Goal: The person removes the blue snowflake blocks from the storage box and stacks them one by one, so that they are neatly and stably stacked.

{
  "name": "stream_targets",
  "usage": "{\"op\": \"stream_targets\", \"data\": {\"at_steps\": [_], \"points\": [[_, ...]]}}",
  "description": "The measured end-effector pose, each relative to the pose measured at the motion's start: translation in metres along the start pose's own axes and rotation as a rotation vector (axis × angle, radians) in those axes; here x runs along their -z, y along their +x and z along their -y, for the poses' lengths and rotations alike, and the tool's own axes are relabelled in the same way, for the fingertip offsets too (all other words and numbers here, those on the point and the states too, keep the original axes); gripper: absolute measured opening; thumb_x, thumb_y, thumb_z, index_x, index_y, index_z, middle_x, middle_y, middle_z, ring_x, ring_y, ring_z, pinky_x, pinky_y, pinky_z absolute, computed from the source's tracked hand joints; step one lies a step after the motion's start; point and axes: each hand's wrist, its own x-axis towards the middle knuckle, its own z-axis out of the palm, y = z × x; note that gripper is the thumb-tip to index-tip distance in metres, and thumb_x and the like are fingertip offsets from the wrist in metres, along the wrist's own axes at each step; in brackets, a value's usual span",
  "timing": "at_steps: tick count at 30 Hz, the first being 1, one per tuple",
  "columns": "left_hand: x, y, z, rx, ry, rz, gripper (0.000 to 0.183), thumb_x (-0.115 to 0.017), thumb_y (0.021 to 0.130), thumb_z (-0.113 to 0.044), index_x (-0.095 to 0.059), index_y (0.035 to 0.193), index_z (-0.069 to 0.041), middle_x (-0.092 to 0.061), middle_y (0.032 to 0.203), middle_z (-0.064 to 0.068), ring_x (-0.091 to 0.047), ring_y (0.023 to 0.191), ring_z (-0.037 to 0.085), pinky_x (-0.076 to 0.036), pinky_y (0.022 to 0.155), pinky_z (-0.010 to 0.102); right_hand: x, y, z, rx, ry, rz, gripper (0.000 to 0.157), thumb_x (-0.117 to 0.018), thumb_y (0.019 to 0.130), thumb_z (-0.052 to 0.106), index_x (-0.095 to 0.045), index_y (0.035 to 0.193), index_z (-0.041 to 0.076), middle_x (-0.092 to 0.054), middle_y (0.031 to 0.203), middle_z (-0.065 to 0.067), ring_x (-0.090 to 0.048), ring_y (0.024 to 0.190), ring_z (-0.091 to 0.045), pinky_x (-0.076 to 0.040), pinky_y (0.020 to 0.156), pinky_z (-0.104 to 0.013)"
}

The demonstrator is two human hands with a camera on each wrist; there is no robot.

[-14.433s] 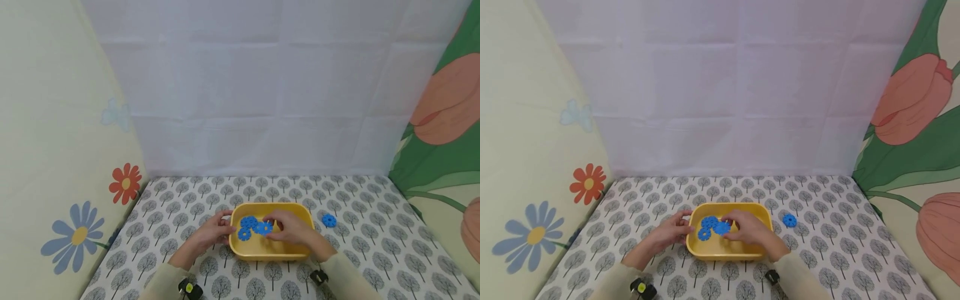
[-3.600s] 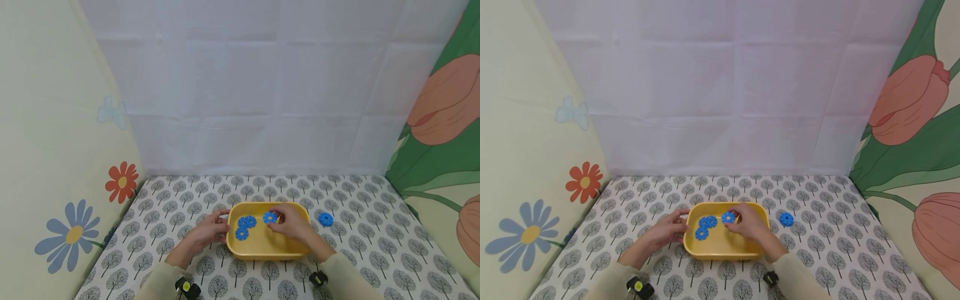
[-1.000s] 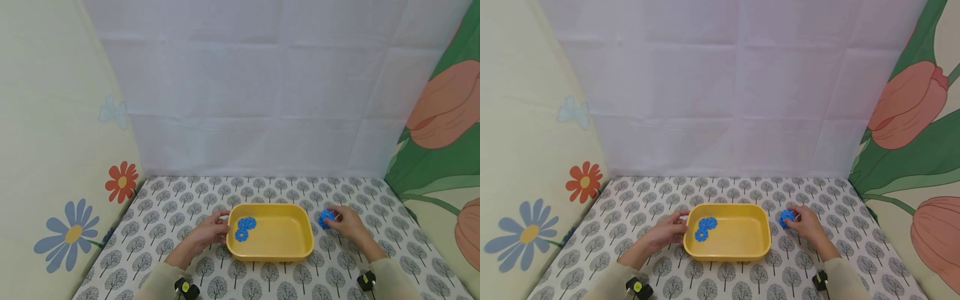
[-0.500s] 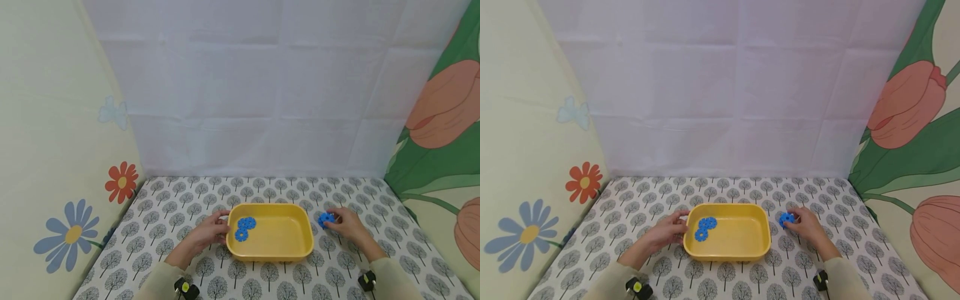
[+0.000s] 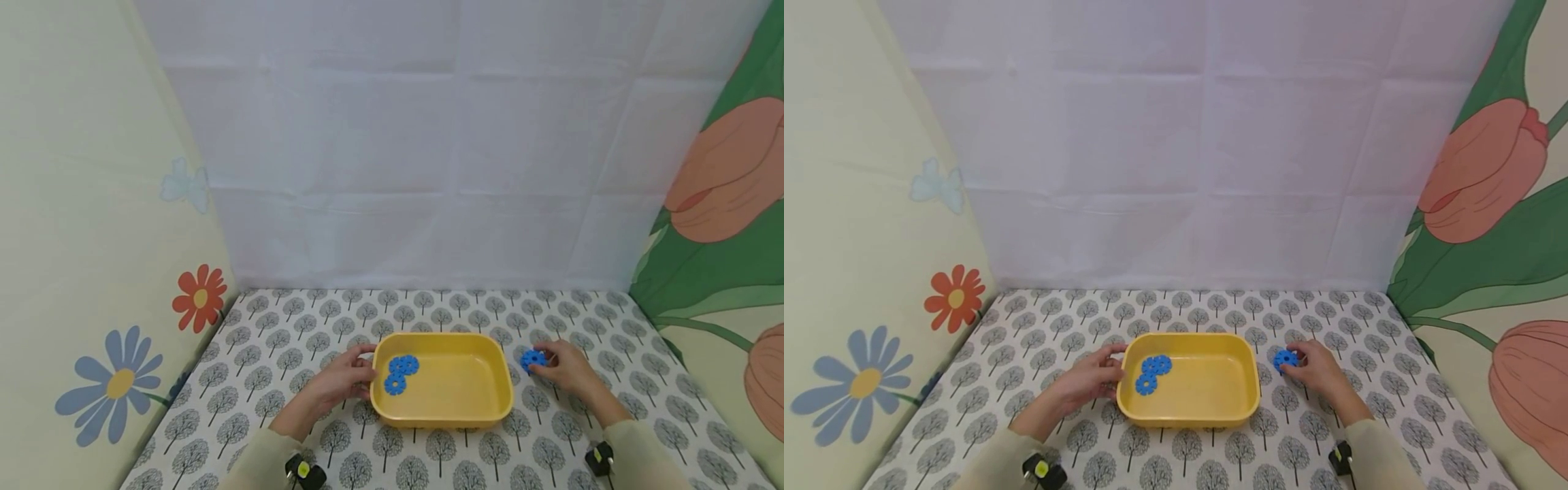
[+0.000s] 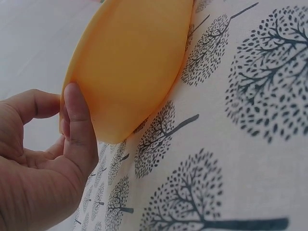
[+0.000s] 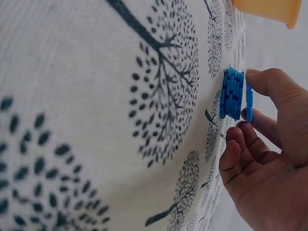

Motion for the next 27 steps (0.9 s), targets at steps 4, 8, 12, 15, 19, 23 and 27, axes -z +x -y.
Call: {"op": "stream_targets", "data": {"at_steps": [4, 8, 12, 15, 19, 23, 27], "points": [[0.0001, 0.0, -0.0002, 0.001, 0.0, -0.004, 0.062, -0.061, 0.095, -0.004, -0.036, 0.151, -0.003, -0.056, 0.099, 0.012, -0.062, 0.079, 0.021, -0.06, 0.066, 0.031, -0.0012, 0.0006, -0.0007, -0.004, -0.008, 0.002, 0.044, -0.078, 0.089, 0.018, -0.065, 0.124, -0.005, -0.059, 0.101, -0.013, -0.058, 0.085, -0.023, -0.056, 0.07, -0.04], [-0.0006, 0.0, -0.0007, 0.005, 0.003, -0.014, 0.061, -0.061, 0.095, -0.005, -0.036, 0.151, -0.003, -0.055, 0.1, 0.012, -0.062, 0.078, 0.021, -0.059, 0.067, 0.031, -0.0019, 0.0011, -0.0007, -0.012, -0.012, 0.002, 0.044, -0.078, 0.089, 0.018, -0.065, 0.124, -0.005, -0.059, 0.101, -0.013, -0.059, 0.086, -0.024, -0.056, 0.071, -0.041], [-0.0013, -0.0003, -0.0013, 0.007, 0.005, -0.022, 0.061, -0.062, 0.095, -0.005, -0.037, 0.151, -0.003, -0.055, 0.1, 0.012, -0.062, 0.077, 0.02, -0.059, 0.066, 0.031, -0.0026, 0.0015, -0.002, -0.001, -0.011, 0.001, 0.044, -0.078, 0.089, 0.019, -0.065, 0.123, -0.005, -0.059, 0.1, -0.013, -0.059, 0.086, -0.024, -0.056, 0.071, -0.041], [-0.0015, -0.0006, -0.0019, 0.009, 0.006, -0.028, 0.06, -0.062, 0.095, -0.004, -0.037, 0.15, -0.003, -0.055, 0.098, 0.011, -0.062, 0.077, 0.02, -0.059, 0.066, 0.03, -0.0034, 0.0016, -0.0032, 0.0, -0.011, -0.002, 0.043, -0.078, 0.088, 0.018, -0.065, 0.122, -0.005, -0.059, 0.1, -0.012, -0.059, 0.085, -0.024, -0.056, 0.07, -0.04], [-0.0017, -0.0007, -0.0025, 0.01, 0.009, -0.029, 0.06, -0.062, 0.095, -0.004, -0.038, 0.15, -0.003, -0.054, 0.097, 0.011, -0.062, 0.077, 0.02, -0.059, 0.066, 0.031, -0.0039, 0.0028, -0.0039, -0.012, -0.012, -0.001, 0.043, -0.078, 0.088, 0.018, -0.065, 0.122, -0.005, -0.06, 0.101, -0.013, -0.059, 0.086, -0.026, -0.056, 0.071, -0.04], [-0.0013, -0.0004, -0.0021, 0.007, 0.008, -0.024, 0.059, -0.062, 0.095, -0.004, -0.038, 0.15, -0.003, -0.054, 0.097, 0.011, -0.062, 0.078, 0.021, -0.06, 0.067, 0.032, -0.0022, 0.0047, -0.0023, -0.05, -0.022, 0.006, 0.047, -0.078, 0.089, 0.022, -0.064, 0.125, -0.004, -0.06, 0.105, -0.016, -0.059, 0.09, -0.028, -0.057, 0.073, -0.042], [-0.0007, 0.0001, -0.0008, 0.003, 0.008, -0.021, 0.059, -0.062, 0.095, -0.003, -0.038, 0.15, -0.003, -0.054, 0.097, 0.01, -0.062, 0.08, 0.021, -0.06, 0.067, 0.032, 0.0021, 0.0075, 0.0025, -0.085, -0.021, -0.005, 0.05, -0.077, 0.09, 0.026, -0.063, 0.129, -0.002, -0.059, 0.109, -0.017, -0.057, 0.092, -0.027, -0.055, 0.073, -0.041]]}}
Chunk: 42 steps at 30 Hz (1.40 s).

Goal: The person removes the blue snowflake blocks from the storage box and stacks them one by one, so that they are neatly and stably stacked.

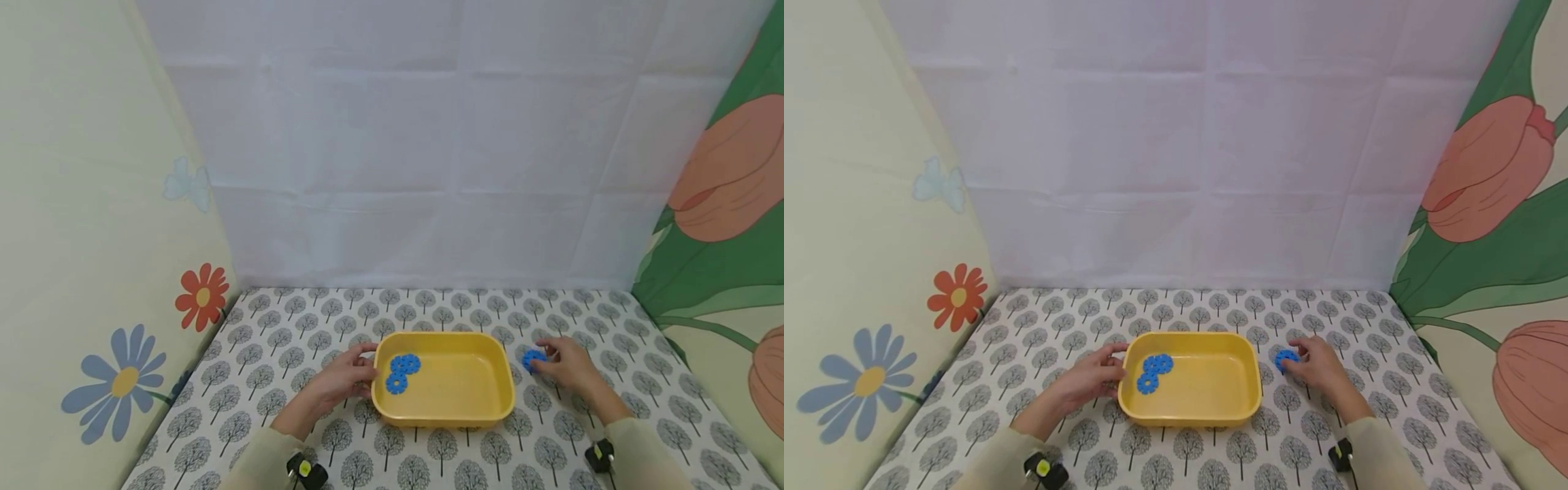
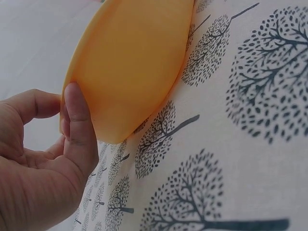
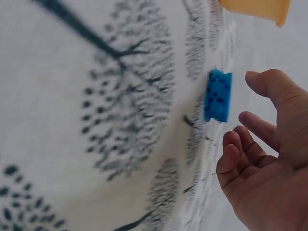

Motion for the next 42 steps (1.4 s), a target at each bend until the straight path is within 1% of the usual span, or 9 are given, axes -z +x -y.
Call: {"op": "stream_targets", "data": {"at_steps": [2, 4, 8, 11, 15, 21, 26, 37, 42], "points": [[0.0, 0.0, 0.0, 0.0, 0.0, 0.0, 0.06, -0.062, 0.095, -0.003, -0.038, 0.15, -0.003, -0.054, 0.097, 0.01, -0.062, 0.08, 0.021, -0.06, 0.067, 0.032, 0.003, 0.001, 0.005, 0.011, 0.006, -0.02, 0.049, -0.076, 0.09, 0.026, -0.063, 0.13, -0.001, -0.059, 0.108, -0.016, -0.056, 0.089, -0.025, -0.053, 0.07, -0.037], [0.0, 0.0, 0.0, -0.001, -0.001, 0.0, 0.06, -0.062, 0.095, -0.003, -0.038, 0.15, -0.003, -0.053, 0.097, 0.01, -0.061, 0.08, 0.021, -0.06, 0.067, 0.032, 0.005, 0.0, 0.013, 0.049, 0.005, -0.046, 0.047, -0.075, 0.091, 0.025, -0.064, 0.129, -0.001, -0.06, 0.106, -0.015, -0.055, 0.085, -0.022, -0.05, 0.067, -0.034], [0.0, -0.001, -0.001, -0.003, -0.002, 0.0, 0.06, -0.062, 0.096, -0.003, -0.037, 0.151, -0.003, -0.054, 0.099, 0.011, -0.062, 0.08, 0.021, -0.06, 0.068, 0.033, 0.01, -0.002, 0.033, 0.187, 0.015, -0.097, 0.041, -0.074, 0.092, 0.02, -0.066, 0.125, -0.002, -0.062, 0.102, -0.015, -0.055, 0.079, -0.018, -0.047, 0.061, -0.03], [0.0, -0.001, -0.001, -0.004, 0.002, 0.001, 0.06, -0.061, 0.096, -0.004, -0.037, 0.151, -0.003, -0.055, 0.1, 0.012, -0.062, 0.08, 0.021, -0.06, 0.068, 0.033, 0.01, -0.003, 0.047, 0.277, 0.055, -0.101, 0.038, -0.074, 0.093, 0.017, -0.066, 0.124, -0.003, -0.062, 0.101, -0.015, -0.055, 0.077, -0.016, -0.047, 0.059, -0.027], [0.001, -0.002, 0.0, -0.005, 0.002, 0.008, 0.06, -0.061, 0.096, -0.004, -0.037, 0.151, -0.003, -0.056, 0.1, 0.012, -0.062, 0.08, 0.021, -0.06, 0.068, 0.033, 0.005, -0.001, 0.062, 0.325, 0.097, -0.085, 0.036, -0.073, 0.093, 0.015, -0.066, 0.123, -0.003, -0.061, 0.099, -0.013, -0.055, 0.076, -0.014, -0.047, 0.058, -0.025], [0.0, -0.003, 0.0, -0.006, -0.003, 0.01, 0.06, -0.061, 0.096, -0.004, -0.037, 0.15, -0.003, -0.056, 0.101, 0.013, -0.062, 0.08, 0.021, -0.06, 0.068, 0.032, -0.006, 0.003, 0.084, 0.356, 0.132, -0.052, 0.034, -0.072, 0.094, 0.017, -0.067, 0.123, 0.0, -0.062, 0.098, -0.009, -0.055, 0.077, -0.012, -0.047, 0.06, -0.025], [-0.001, -0.001, -0.001, 0.005, -0.002, 0.0, 0.06, -0.061, 0.095, -0.004, -0.037, 0.151, -0.004, -0.056, 0.102, 0.013, -0.063, 0.082, 0.022, -0.06, 0.068, 0.032, -0.017, 0.006, 0.101, 0.388, 0.152, -0.041, 0.034, -0.073, 0.093, 0.015, -0.068, 0.124, 0.0, -0.063, 0.1, -0.011, -0.057, 0.078, -0.013, -0.049, 0.062, -0.026], [0.001, -0.004, -0.003, -0.012, -0.001, 0.027, 0.064, -0.061, 0.095, -0.005, -0.033, 0.153, -0.002, -0.056, 0.103, 0.013, -0.062, 0.082, 0.023, -0.06, 0.069, 0.034, -0.042, 0.007, 0.132, 0.361, 0.232, 0.022, 0.036, -0.075, 0.092, 0.016, -0.068, 0.125, 0.002, -0.066, 0.105, -0.012, -0.058, 0.082, -0.013, -0.051, 0.068, -0.026], [0.001, -0.005, -0.004, 0.002, -0.011, 0.028, 0.064, -0.061, 0.095, -0.005, -0.034, 0.152, -0.002, -0.056, 0.104, 0.014, -0.063, 0.083, 0.023, -0.06, 0.069, 0.034, -0.056, 0.007, 0.14, 0.328, 0.238, 0.042, 0.037, -0.075, 0.092, 0.019, -0.068, 0.126, 0.006, -0.064, 0.106, -0.006, -0.057, 0.082, -0.012, -0.05, 0.068, -0.027]]}}
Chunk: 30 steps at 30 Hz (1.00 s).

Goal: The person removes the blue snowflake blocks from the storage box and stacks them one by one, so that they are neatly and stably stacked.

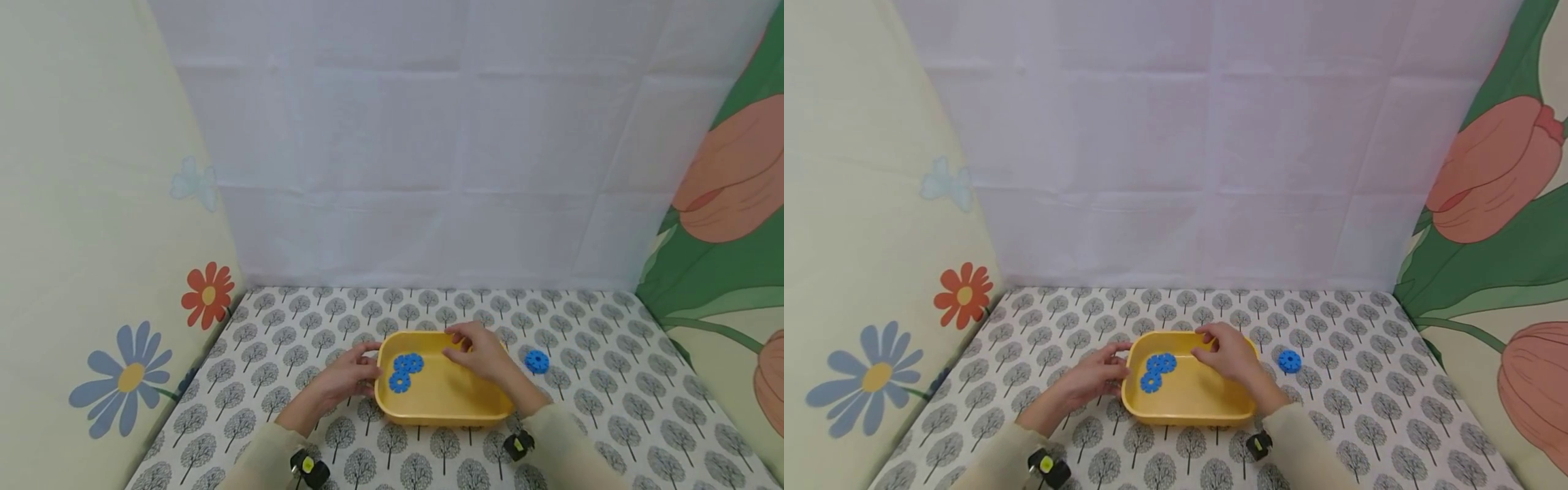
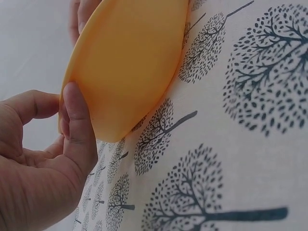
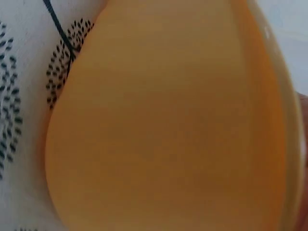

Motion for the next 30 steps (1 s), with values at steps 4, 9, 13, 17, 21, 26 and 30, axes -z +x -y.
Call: {"op": "stream_targets", "data": {"at_steps": [4, 9, 13, 17, 21, 26, 30], "points": [[0.0, 0.0, 0.0, 0.009, -0.005, -0.003, 0.063, -0.062, 0.095, -0.005, -0.035, 0.152, -0.004, -0.058, 0.104, 0.015, -0.063, 0.082, 0.022, -0.06, 0.07, 0.033, -0.008, 0.003, 0.003, -0.02, -0.005, 0.024, 0.037, -0.075, 0.092, 0.022, -0.068, 0.125, 0.008, -0.065, 0.106, -0.003, -0.058, 0.086, -0.013, -0.052, 0.071, -0.029], [-0.001, 0.001, 0.001, 0.009, -0.006, -0.007, 0.062, -0.062, 0.094, -0.004, -0.037, 0.151, -0.005, -0.059, 0.104, 0.015, -0.064, 0.081, 0.022, -0.06, 0.07, 0.034, -0.018, 0.009, 0.007, -0.032, 0.02, 0.076, 0.037, -0.076, 0.091, 0.023, -0.069, 0.123, 0.007, -0.066, 0.106, -0.005, -0.06, 0.088, -0.014, -0.054, 0.075, -0.03], [0.0, 0.002, 0.001, 0.006, -0.004, -0.006, 0.061, -0.061, 0.094, -0.003, -0.038, 0.15, -0.005, -0.059, 0.104, 0.016, -0.064, 0.081, 0.022, -0.06, 0.07, 0.034, -0.026, 0.014, 0.009, -0.033, 0.038, 0.113, 0.038, -0.076, 0.091, 0.024, -0.068, 0.124, 0.007, -0.067, 0.109, -0.007, -0.06, 0.089, -0.014, -0.055, 0.075, -0.029], [0.0, 0.003, 0.001, 0.013, -0.004, -0.01, 0.061, -0.062, 0.094, -0.003, -0.039, 0.15, -0.006, -0.059, 0.105, 0.016, -0.064, 0.081, 0.022, -0.06, 0.069, 0.032, -0.032, 0.017, 0.01, -0.031, 0.043, 0.133, 0.038, -0.076, 0.09, 0.022, -0.068, 0.125, 0.007, -0.067, 0.108, -0.006, -0.06, 0.088, -0.014, -0.054, 0.076, -0.029], [-0.001, 0.003, -0.001, 0.019, -0.006, -0.014, 0.061, -0.062, 0.094, -0.002, -0.039, 0.15, -0.006, -0.059, 0.104, 0.017, -0.064, 0.082, 0.023, -0.06, 0.068, 0.032, -0.037, 0.019, 0.01, -0.016, 0.049, 0.154, 0.04, -0.077, 0.089, 0.018, -0.067, 0.125, 0.005, -0.067, 0.108, -0.008, -0.061, 0.089, -0.015, -0.055, 0.078, -0.031], [-0.001, 0.003, -0.002, 0.025, -0.005, -0.01, 0.062, -0.062, 0.094, -0.002, -0.038, 0.151, -0.007, -0.058, 0.1, 0.013, -0.064, 0.081, 0.021, -0.059, 0.068, 0.032, -0.043, 0.022, 0.009, -0.02, 0.031, 0.179, 0.04, -0.078, 0.088, 0.016, -0.067, 0.126, 0.005, -0.067, 0.109, -0.009, -0.062, 0.092, -0.018, -0.057, 0.083, -0.034], [0.0, 0.004, -0.001, 0.027, 0.0, -0.014, 0.062, -0.063, 0.094, -0.002, -0.038, 0.151, -0.007, -0.057, 0.099, 0.011, -0.063, 0.078, 0.019, -0.059, 0.067, 0.031, -0.048, 0.023, 0.01, -0.026, -0.003, 0.196, 0.042, -0.08, 0.086, 0.016, -0.067, 0.125, 0.006, -0.067, 0.107, -0.009, -0.063, 0.094, -0.02, -0.057, 0.085, -0.037]]}}
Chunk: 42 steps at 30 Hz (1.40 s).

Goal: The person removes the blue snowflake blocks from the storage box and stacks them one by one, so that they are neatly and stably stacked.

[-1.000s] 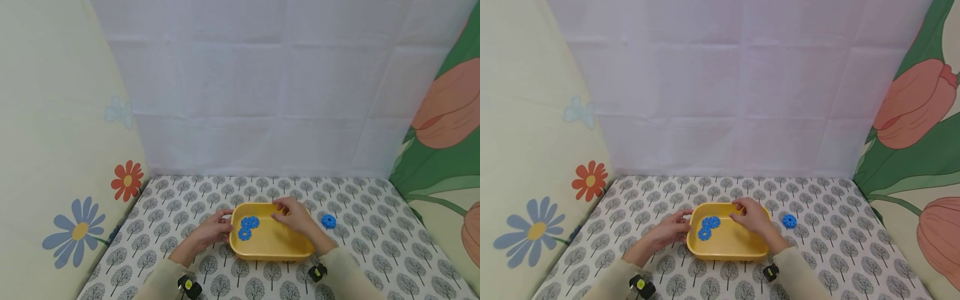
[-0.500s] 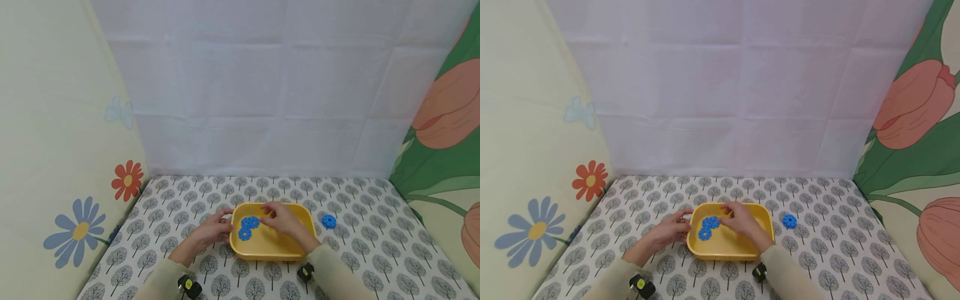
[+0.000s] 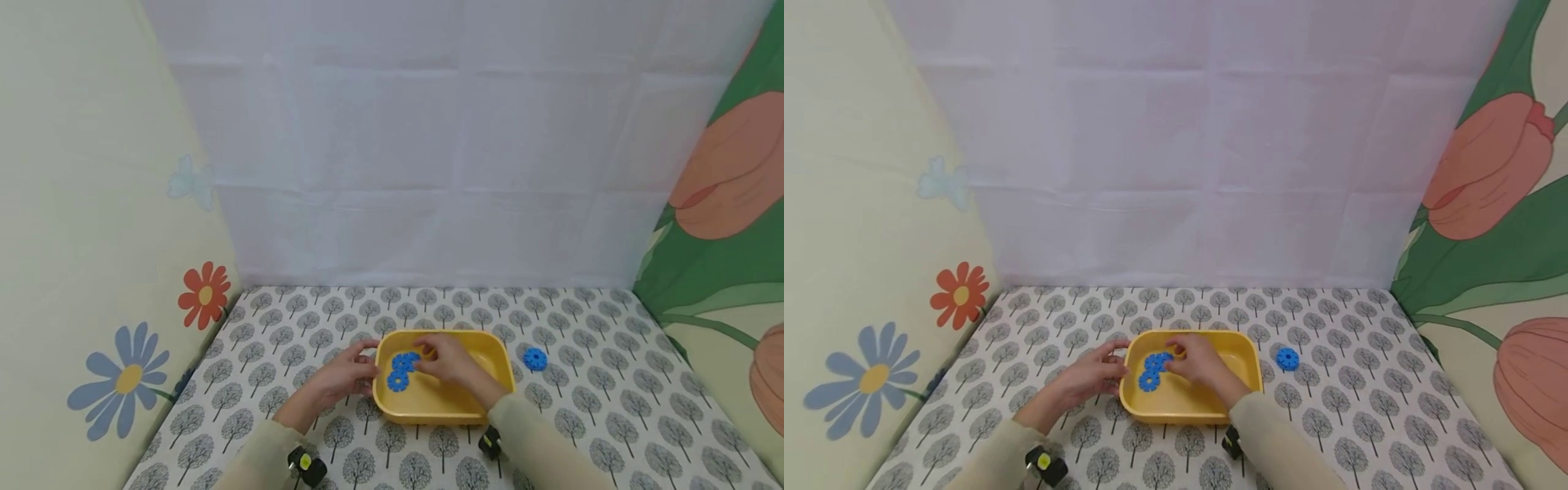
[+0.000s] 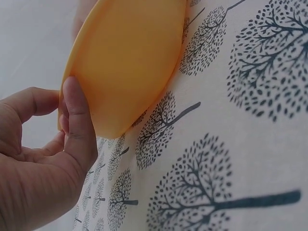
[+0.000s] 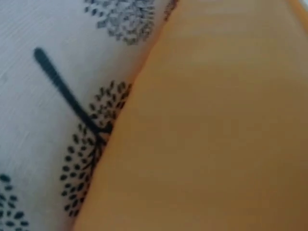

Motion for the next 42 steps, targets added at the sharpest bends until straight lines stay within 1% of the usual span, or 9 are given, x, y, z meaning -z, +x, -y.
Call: {"op": "stream_targets", "data": {"at_steps": [4, 10, 14, 18, 25, 28, 34, 39, 42], "points": [[0.001, 0.0, 0.001, 0.0, 0.001, 0.002, 0.062, -0.064, 0.093, -0.002, -0.039, 0.15, -0.007, -0.057, 0.099, 0.011, -0.063, 0.076, 0.019, -0.058, 0.067, 0.031, -0.004, 0.001, 0.002, -0.011, -0.053, 0.019, 0.046, -0.081, 0.085, 0.017, -0.067, 0.127, 0.007, -0.067, 0.103, -0.007, -0.061, 0.092, -0.019, -0.056, 0.085, -0.036], [0.002, 0.0, 0.001, -0.003, -0.005, 0.029, 0.062, -0.063, 0.093, -0.002, -0.038, 0.15, -0.007, -0.057, 0.098, 0.011, -0.063, 0.076, 0.019, -0.058, 0.067, 0.03, -0.013, 0.003, 0.001, -0.076, -0.122, 0.026, 0.052, -0.081, 0.084, 0.022, -0.066, 0.133, 0.013, -0.065, 0.105, -0.002, -0.058, 0.095, -0.017, -0.054, 0.089, -0.038], [0.003, 0.0, 0.001, -0.004, -0.007, 0.045, 0.062, -0.062, 0.094, -0.002, -0.037, 0.15, -0.007, -0.058, 0.099, 0.011, -0.063, 0.076, 0.019, -0.058, 0.068, 0.031, -0.018, 0.004, 0.0, -0.109, -0.119, 0.025, 0.054, -0.08, 0.085, 0.022, -0.065, 0.136, 0.015, -0.064, 0.108, -0.003, -0.057, 0.099, -0.019, -0.053, 0.093, -0.041], [0.004, 0.0, 0.0, 0.003, -0.006, 0.048, 0.061, -0.062, 0.094, -0.002, -0.037, 0.15, -0.007, -0.059, 0.101, 0.013, -0.063, 0.078, 0.02, -0.058, 0.068, 0.031, -0.021, 0.004, -0.001, -0.121, -0.125, 0.03, 0.054, -0.08, 0.085, 0.022, -0.064, 0.137, 0.015, -0.064, 0.112, -0.005, -0.058, 0.102, -0.021, -0.052, 0.096, -0.043], [0.003, -0.001, -0.001, 0.007, -0.005, 0.062, 0.064, -0.063, 0.093, -0.003, -0.036, 0.15, -0.007, -0.059, 0.102, 0.013, -0.063, 0.08, 0.02, -0.058, 0.071, 0.032, -0.021, 0.004, 0.0, -0.117, -0.152, 0.045, 0.052, -0.081, 0.085, 0.023, -0.066, 0.134, 0.016, -0.064, 0.109, -0.006, -0.058, 0.101, -0.022, -0.051, 0.095, -0.046], [0.003, -0.001, -0.001, 0.009, -0.007, 0.058, 0.064, -0.063, 0.092, -0.003, -0.036, 0.15, -0.007, -0.058, 0.101, 0.012, -0.063, 0.079, 0.02, -0.058, 0.07, 0.032, -0.02, 0.004, 0.001, -0.122, -0.155, 0.052, 0.05, -0.08, 0.085, 0.023, -0.066, 0.133, 0.016, -0.064, 0.108, -0.005, -0.058, 0.099, -0.021, -0.051, 0.095, -0.045], [0.004, -0.001, -0.002, 0.023, -0.003, 0.041, 0.063, -0.064, 0.092, -0.003, -0.037, 0.149, -0.008, -0.058, 0.1, 0.011, -0.063, 0.078, 0.02, -0.058, 0.069, 0.032, -0.02, 0.004, 0.002, -0.141, -0.132, 0.057, 0.051, -0.079, 0.087, 0.023, -0.065, 0.135, 0.018, -0.064, 0.112, -0.005, -0.059, 0.103, -0.021, -0.051, 0.097, -0.046], [0.004, 0.0, -0.001, 0.022, -0.002, 0.054, 0.061, -0.063, 0.093, -0.003, -0.038, 0.148, -0.007, -0.058, 0.098, 0.01, -0.063, 0.078, 0.02, -0.058, 0.067, 0.031, -0.021, 0.005, 0.003, -0.142, -0.146, 0.073, 0.05, -0.078, 0.088, 0.023, -0.064, 0.135, 0.017, -0.064, 0.11, -0.004, -0.058, 0.099, -0.02, -0.051, 0.094, -0.043], [0.004, 0.001, -0.001, 0.022, -0.005, 0.061, 0.061, -0.063, 0.093, -0.003, -0.037, 0.149, -0.008, -0.06, 0.101, 0.013, -0.064, 0.079, 0.021, -0.059, 0.066, 0.031, -0.021, 0.005, 0.001, -0.141, -0.148, 0.07, 0.048, -0.078, 0.087, 0.023, -0.065, 0.133, 0.015, -0.065, 0.111, -0.005, -0.058, 0.098, -0.019, -0.051, 0.094, -0.043]]}}
